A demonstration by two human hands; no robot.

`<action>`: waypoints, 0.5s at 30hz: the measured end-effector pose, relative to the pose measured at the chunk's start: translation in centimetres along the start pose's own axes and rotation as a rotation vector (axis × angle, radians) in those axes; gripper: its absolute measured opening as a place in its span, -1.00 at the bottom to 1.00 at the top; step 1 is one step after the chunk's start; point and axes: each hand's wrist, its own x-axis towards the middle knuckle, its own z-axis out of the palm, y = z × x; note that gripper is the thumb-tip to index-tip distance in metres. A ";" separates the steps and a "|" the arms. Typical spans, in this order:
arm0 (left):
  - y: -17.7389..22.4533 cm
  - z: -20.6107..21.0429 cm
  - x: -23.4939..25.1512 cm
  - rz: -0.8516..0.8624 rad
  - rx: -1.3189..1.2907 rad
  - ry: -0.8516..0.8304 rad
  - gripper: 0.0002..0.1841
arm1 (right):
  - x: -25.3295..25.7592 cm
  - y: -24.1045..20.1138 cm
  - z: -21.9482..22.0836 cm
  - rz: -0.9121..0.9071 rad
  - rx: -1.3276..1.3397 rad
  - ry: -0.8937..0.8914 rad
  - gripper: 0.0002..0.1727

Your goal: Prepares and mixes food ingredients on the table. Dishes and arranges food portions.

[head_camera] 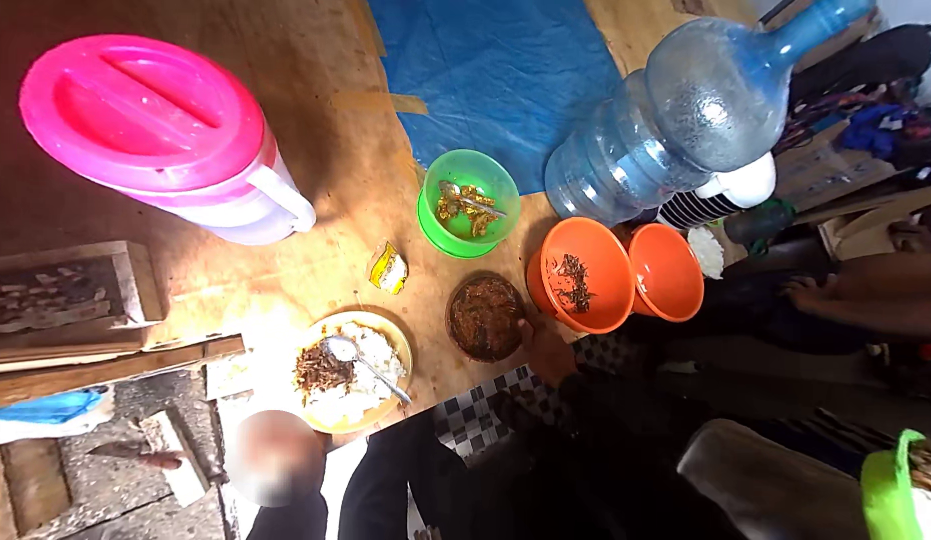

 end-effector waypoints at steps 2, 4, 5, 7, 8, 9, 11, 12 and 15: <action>0.1 -0.1 -0.2 -0.002 -0.002 -0.001 -0.32 | -1.8 -0.3 2.5 0.142 0.116 0.011 -0.34; 0.1 -0.1 0.0 0.004 -0.004 -0.004 -0.33 | -2.8 -2.5 4.1 0.224 -0.019 -0.065 -0.27; 0.1 -0.1 0.1 0.010 0.009 -0.007 -0.33 | -2.8 -3.5 4.4 0.211 -0.136 -0.081 -0.23; 0.3 -0.2 0.1 0.005 0.028 -0.031 -0.33 | -1.5 -4.4 3.4 0.146 -0.230 -0.055 -0.17; 0.3 -0.3 -0.2 -0.008 0.033 -0.044 -0.33 | -0.7 -4.7 2.3 0.119 -0.231 -0.076 -0.16; 0.0 -0.4 -0.6 -0.015 0.040 -0.051 -0.33 | -0.5 -4.6 1.5 0.106 -0.229 -0.118 -0.17; 0.5 -0.6 -0.1 0.011 0.032 -0.052 -0.33 | -0.5 -3.9 1.3 0.059 -0.243 -0.109 -0.17; 0.8 -0.6 0.1 0.017 0.023 -0.052 -0.32 | -0.3 -3.6 1.2 0.040 -0.261 -0.104 -0.18; 0.1 -0.8 -0.6 -0.015 0.025 -0.062 -0.32 | 1.0 -4.2 -2.0 0.036 -0.255 -0.245 -0.16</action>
